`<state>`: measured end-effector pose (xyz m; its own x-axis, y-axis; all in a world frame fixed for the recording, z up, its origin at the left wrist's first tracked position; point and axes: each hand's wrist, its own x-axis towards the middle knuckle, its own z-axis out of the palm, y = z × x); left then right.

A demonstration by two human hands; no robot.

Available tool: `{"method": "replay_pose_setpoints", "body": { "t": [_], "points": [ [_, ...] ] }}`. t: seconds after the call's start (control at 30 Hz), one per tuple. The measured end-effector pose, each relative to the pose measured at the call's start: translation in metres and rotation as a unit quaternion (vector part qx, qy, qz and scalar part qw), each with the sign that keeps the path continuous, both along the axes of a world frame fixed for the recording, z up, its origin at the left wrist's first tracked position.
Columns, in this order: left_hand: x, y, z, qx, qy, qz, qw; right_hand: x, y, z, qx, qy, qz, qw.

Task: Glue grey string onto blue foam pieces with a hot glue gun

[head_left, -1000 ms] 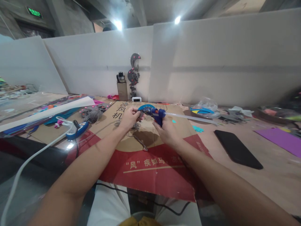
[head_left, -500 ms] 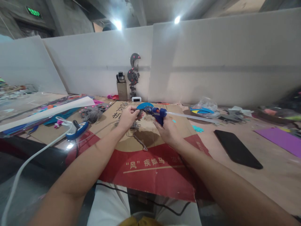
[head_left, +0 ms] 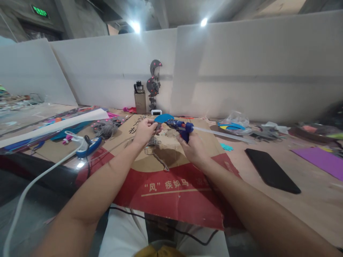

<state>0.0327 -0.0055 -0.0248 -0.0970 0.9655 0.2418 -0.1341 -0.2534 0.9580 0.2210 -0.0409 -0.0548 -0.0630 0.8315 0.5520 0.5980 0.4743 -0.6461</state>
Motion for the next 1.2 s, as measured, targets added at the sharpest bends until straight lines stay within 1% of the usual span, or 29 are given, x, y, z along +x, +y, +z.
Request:
{"method": "replay_pose_setpoints", "body": {
  "t": [0.23,0.5,0.77,0.9,1.07,1.2],
  "points": [
    [0.004,-0.004,0.000,-0.016,-0.001,-0.030,0.999,-0.003,-0.003,0.001,-0.008,-0.012,0.007,1.000],
    [0.005,0.001,-0.010,-0.018,0.013,-0.057,0.998,-0.005,-0.007,0.000,-0.002,-0.003,0.016,1.000],
    [0.010,-0.005,-0.005,-0.045,0.017,-0.052,0.997,-0.008,-0.010,0.002,0.008,-0.002,0.028,1.000],
    [0.010,-0.005,-0.006,-0.052,0.011,-0.055,0.997,-0.008,-0.009,0.001,0.014,0.003,0.037,0.999],
    [0.010,-0.003,-0.008,-0.050,0.005,-0.061,0.997,-0.008,-0.009,0.001,0.006,0.006,0.041,0.999],
    [0.008,-0.003,-0.007,-0.036,0.004,-0.062,0.997,-0.007,-0.007,0.000,0.004,-0.001,0.030,1.000]
  ]
}}
